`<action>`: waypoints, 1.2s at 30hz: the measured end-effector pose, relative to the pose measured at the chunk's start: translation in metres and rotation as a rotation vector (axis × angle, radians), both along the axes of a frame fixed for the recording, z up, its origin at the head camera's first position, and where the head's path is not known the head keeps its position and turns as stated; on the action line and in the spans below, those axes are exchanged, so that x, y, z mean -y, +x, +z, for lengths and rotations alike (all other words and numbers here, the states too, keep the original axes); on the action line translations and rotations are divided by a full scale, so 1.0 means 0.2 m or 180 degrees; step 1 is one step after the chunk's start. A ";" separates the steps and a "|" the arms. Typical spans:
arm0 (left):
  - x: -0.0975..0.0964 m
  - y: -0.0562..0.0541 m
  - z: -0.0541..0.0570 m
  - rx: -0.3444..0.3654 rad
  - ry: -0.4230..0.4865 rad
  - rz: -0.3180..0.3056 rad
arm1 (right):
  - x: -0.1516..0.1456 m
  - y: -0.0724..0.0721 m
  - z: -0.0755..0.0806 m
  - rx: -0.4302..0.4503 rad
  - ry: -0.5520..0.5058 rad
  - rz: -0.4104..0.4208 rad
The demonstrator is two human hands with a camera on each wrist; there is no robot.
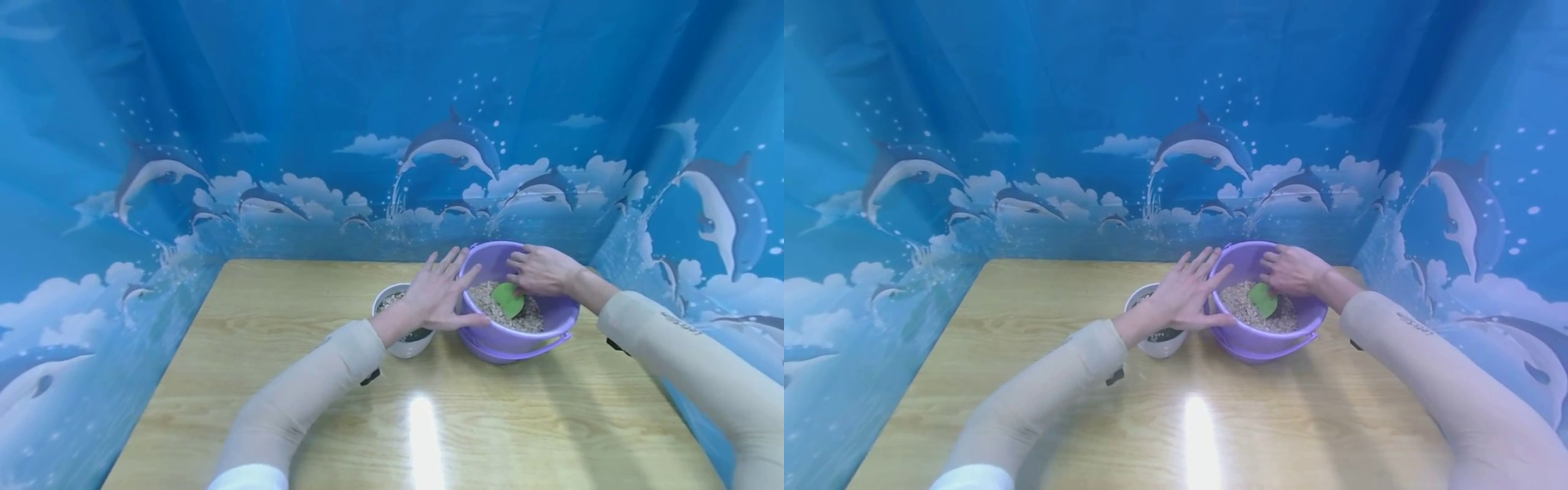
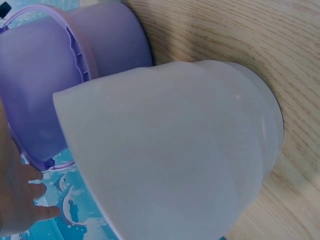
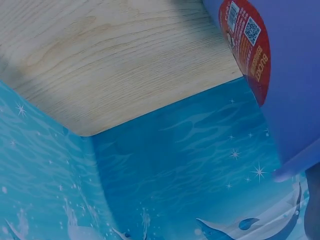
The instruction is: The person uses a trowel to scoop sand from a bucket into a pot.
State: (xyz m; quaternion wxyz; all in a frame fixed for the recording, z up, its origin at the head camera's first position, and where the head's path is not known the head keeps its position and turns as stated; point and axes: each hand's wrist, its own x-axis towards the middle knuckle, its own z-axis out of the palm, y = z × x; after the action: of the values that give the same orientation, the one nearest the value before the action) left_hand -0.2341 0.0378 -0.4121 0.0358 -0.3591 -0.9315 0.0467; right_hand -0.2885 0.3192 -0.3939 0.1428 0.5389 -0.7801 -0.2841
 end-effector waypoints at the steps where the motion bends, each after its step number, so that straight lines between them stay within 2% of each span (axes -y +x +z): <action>1: 0.00 0.00 0.00 0.0009 0.0005 0.0001 | 0.00 0.00 0.00 0.0011 -0.0016 -0.0005; 5: 0.00 0.00 0.00 0.0021 0.0033 -0.0015 | -0.01 0.02 -0.01 0.0071 -0.0090 -0.0056; 14: 0.00 0.01 0.00 0.0040 0.0002 0.0001 | 0.00 0.04 -0.04 0.0103 -0.0202 0.0035; 36: 0.01 0.00 0.00 -0.0001 -0.0049 -0.0001 | 0.01 0.08 -0.03 0.0346 -0.0490 -0.0061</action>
State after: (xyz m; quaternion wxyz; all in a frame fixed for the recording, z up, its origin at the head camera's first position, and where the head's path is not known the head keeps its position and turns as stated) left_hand -0.2338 0.0366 -0.4128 0.0332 -0.3594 -0.9310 0.0540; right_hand -0.2727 0.3172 -0.3996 0.1385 0.5334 -0.8113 -0.1950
